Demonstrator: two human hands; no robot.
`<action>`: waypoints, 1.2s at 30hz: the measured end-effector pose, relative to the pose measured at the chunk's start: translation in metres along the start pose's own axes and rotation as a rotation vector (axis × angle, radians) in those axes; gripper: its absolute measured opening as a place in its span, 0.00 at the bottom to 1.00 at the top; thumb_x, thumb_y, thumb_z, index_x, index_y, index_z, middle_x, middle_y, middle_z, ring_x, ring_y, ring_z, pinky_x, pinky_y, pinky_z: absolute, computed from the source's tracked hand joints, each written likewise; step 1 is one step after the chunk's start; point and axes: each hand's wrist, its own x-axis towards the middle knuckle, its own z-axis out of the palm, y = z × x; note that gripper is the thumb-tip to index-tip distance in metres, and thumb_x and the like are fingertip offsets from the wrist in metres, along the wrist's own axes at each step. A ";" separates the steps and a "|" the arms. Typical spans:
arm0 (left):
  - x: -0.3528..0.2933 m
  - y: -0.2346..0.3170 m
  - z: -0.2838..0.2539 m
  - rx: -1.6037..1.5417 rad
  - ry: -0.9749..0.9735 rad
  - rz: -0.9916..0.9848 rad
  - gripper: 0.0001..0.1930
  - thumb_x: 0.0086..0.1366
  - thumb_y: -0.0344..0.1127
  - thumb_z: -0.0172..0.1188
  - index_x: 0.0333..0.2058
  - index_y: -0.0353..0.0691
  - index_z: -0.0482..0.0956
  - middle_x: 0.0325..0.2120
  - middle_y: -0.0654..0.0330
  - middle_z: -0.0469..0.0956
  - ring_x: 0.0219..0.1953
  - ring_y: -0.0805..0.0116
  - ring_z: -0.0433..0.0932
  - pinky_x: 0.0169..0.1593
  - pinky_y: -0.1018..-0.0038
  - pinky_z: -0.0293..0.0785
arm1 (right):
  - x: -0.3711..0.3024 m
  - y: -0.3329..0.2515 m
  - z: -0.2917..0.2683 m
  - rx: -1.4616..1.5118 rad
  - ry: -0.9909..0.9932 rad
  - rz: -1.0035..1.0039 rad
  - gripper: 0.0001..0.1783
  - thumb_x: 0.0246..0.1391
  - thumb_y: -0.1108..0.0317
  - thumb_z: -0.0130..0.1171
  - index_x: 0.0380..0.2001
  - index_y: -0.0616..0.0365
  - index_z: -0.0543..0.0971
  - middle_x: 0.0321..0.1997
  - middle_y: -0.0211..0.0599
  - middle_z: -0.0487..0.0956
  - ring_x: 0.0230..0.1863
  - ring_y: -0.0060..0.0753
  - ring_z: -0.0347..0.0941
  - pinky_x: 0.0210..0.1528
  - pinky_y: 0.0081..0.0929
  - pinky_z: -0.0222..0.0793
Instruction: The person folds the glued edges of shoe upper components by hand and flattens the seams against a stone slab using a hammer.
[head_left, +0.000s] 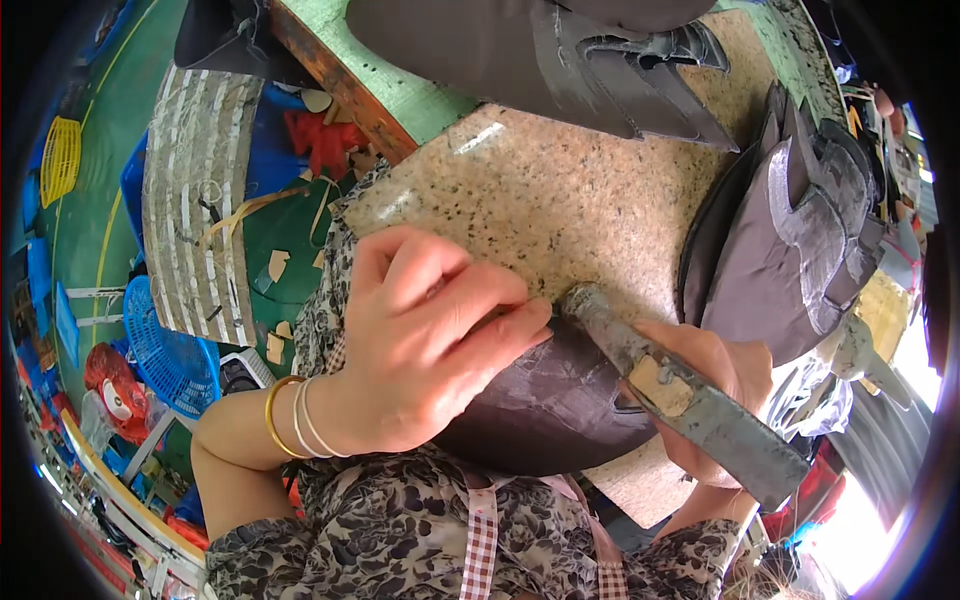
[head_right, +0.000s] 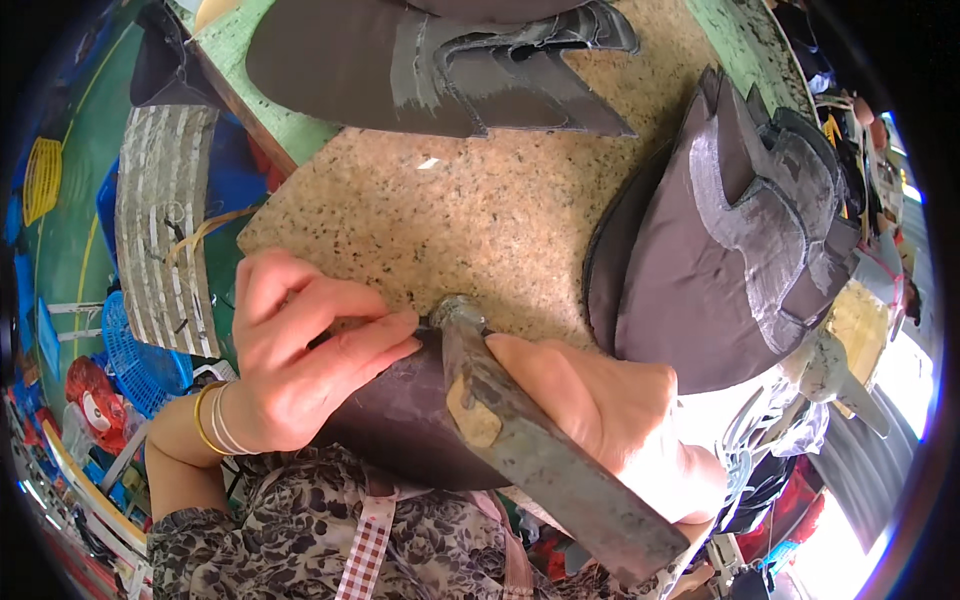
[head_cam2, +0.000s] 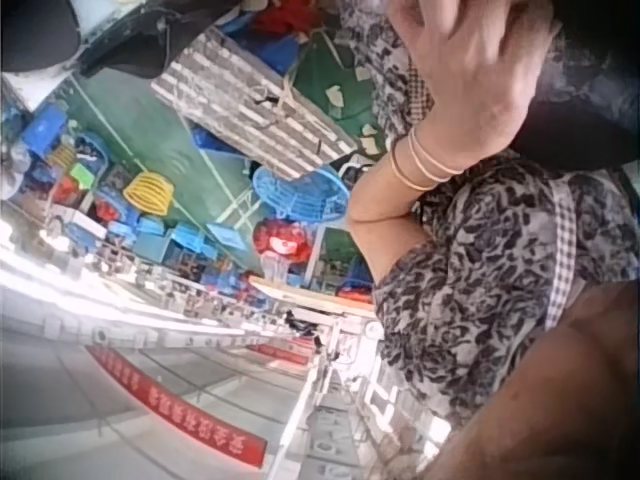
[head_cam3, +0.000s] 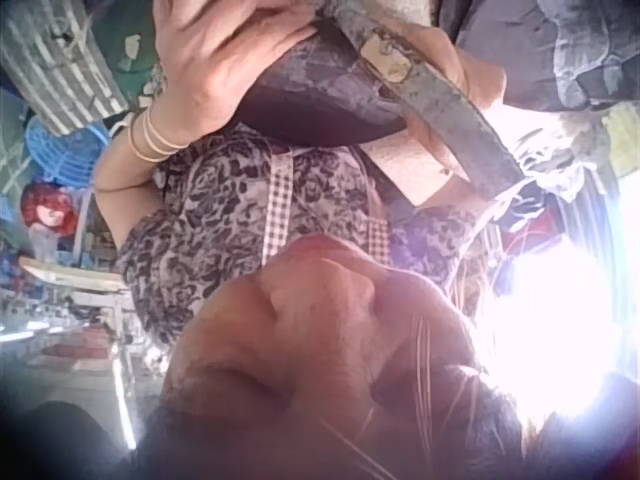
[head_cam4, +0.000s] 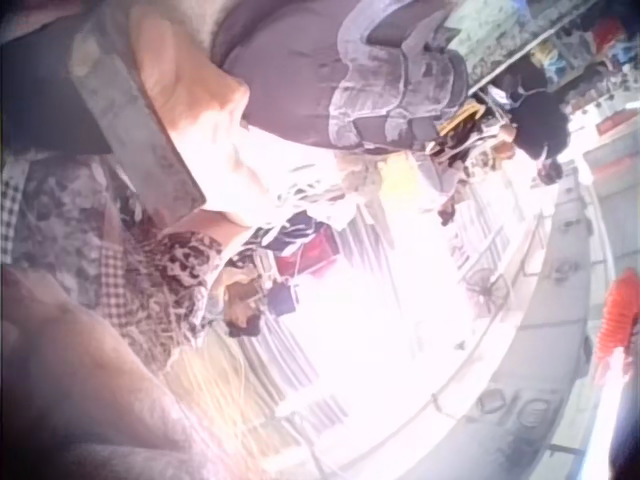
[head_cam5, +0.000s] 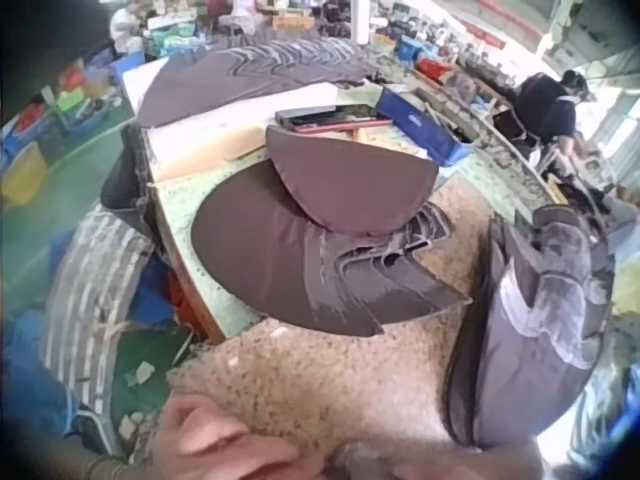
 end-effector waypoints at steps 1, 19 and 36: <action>0.001 0.002 0.000 0.004 0.004 -0.003 0.16 0.36 0.38 0.61 0.28 0.42 0.82 0.26 0.67 0.77 0.30 0.66 0.65 0.36 0.67 0.61 | 0.000 0.001 0.000 -0.030 -0.012 0.001 0.20 0.39 0.66 0.69 0.38 0.58 0.79 0.25 0.35 0.81 0.22 0.31 0.77 0.24 0.23 0.66; -0.006 0.011 0.004 0.097 0.044 0.059 0.17 0.35 0.35 0.69 0.30 0.41 0.83 0.27 0.68 0.76 0.28 0.67 0.65 0.35 0.67 0.64 | -0.003 -0.004 0.003 -0.021 0.113 0.036 0.18 0.40 0.64 0.70 0.37 0.57 0.80 0.26 0.37 0.81 0.24 0.33 0.76 0.26 0.25 0.67; -0.007 0.006 0.005 -0.004 0.010 0.036 0.17 0.36 0.35 0.68 0.30 0.41 0.83 0.27 0.70 0.76 0.27 0.69 0.65 0.35 0.67 0.64 | 0.015 -0.023 -0.006 -0.079 -0.097 0.153 0.18 0.41 0.65 0.68 0.36 0.60 0.80 0.28 0.35 0.81 0.25 0.31 0.77 0.28 0.26 0.69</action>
